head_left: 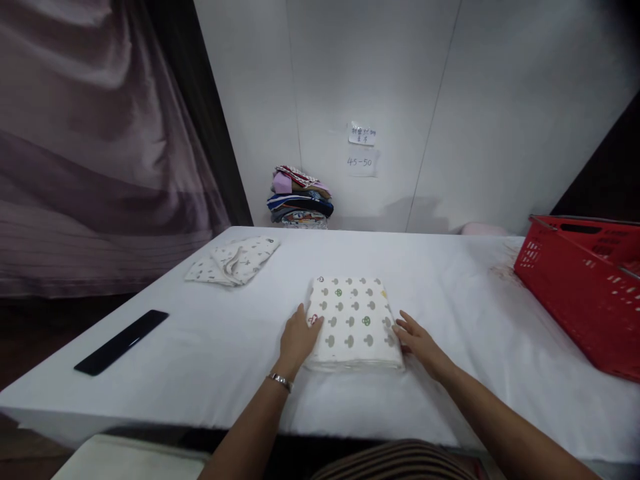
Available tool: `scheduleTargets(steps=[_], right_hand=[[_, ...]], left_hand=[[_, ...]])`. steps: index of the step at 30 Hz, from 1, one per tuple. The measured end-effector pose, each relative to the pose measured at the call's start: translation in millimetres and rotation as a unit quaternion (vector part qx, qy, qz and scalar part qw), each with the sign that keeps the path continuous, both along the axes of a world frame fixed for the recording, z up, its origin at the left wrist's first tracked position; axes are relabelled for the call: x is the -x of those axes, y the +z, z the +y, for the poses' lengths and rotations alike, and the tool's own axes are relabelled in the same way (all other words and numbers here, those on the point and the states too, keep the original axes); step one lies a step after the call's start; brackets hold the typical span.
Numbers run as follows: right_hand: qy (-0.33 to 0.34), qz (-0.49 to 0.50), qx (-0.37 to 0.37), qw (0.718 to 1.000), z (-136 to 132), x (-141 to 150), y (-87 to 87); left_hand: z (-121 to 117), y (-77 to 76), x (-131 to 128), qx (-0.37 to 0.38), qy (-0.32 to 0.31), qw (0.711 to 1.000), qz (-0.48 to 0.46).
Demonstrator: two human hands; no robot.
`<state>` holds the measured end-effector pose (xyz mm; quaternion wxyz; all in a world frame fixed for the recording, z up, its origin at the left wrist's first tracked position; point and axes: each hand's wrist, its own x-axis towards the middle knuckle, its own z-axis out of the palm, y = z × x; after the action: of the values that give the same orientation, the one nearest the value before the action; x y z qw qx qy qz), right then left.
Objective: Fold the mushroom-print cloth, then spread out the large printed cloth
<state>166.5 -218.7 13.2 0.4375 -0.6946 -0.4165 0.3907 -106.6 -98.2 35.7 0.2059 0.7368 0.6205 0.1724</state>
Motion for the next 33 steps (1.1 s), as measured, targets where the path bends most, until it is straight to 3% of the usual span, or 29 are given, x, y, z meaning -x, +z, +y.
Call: scheduleTargets(steps=[8, 11, 14, 18, 20, 23, 26, 28, 33], right_hand=[[0.005, 0.130, 0.023, 0.991, 32.3, 6.1, 19.4], [-0.015, 0.145, 0.025, 0.989, 45.9, -7.7, 26.5], [-0.029, 0.077, 0.019, 0.996, 65.9, -35.7, 28.7], [-0.002, -0.016, 0.072, 0.997, 83.6, -66.2, 25.0], [0.029, -0.121, 0.055, 0.991, 83.7, -69.7, 23.0], [0.078, -0.302, -0.024, 0.950, 73.8, -57.1, 21.7], [0.139, -0.376, -0.138, 0.906, 56.2, -25.0, 19.9], [0.205, -0.426, -0.209, 0.856, 42.3, 1.5, 16.4], [0.346, -0.520, -0.228, 0.747, 15.0, 47.1, -3.4]], left_hand=[[-2.4, 1.9, -4.5, 0.049, 0.047, 0.997, -0.041], [-9.8, 0.9, -13.0, 0.077, 0.046, 0.993, -0.078], [-23.6, -1.0, -28.4, 0.096, 0.018, 0.987, -0.129], [-37.6, -2.5, -41.5, 0.104, 0.004, 0.980, -0.169], [-39.9, -3.1, -40.4, 0.108, 0.004, 0.977, -0.183], [-41.1, -4.4, -34.7, 0.116, 0.000, 0.973, -0.202], [-43.3, -5.4, -31.6, 0.120, -0.001, 0.970, -0.212], [-45.2, -5.6, -31.8, 0.121, 0.001, 0.968, -0.218], [-46.9, -8.3, -32.9, 0.114, 0.006, 0.969, -0.219]])
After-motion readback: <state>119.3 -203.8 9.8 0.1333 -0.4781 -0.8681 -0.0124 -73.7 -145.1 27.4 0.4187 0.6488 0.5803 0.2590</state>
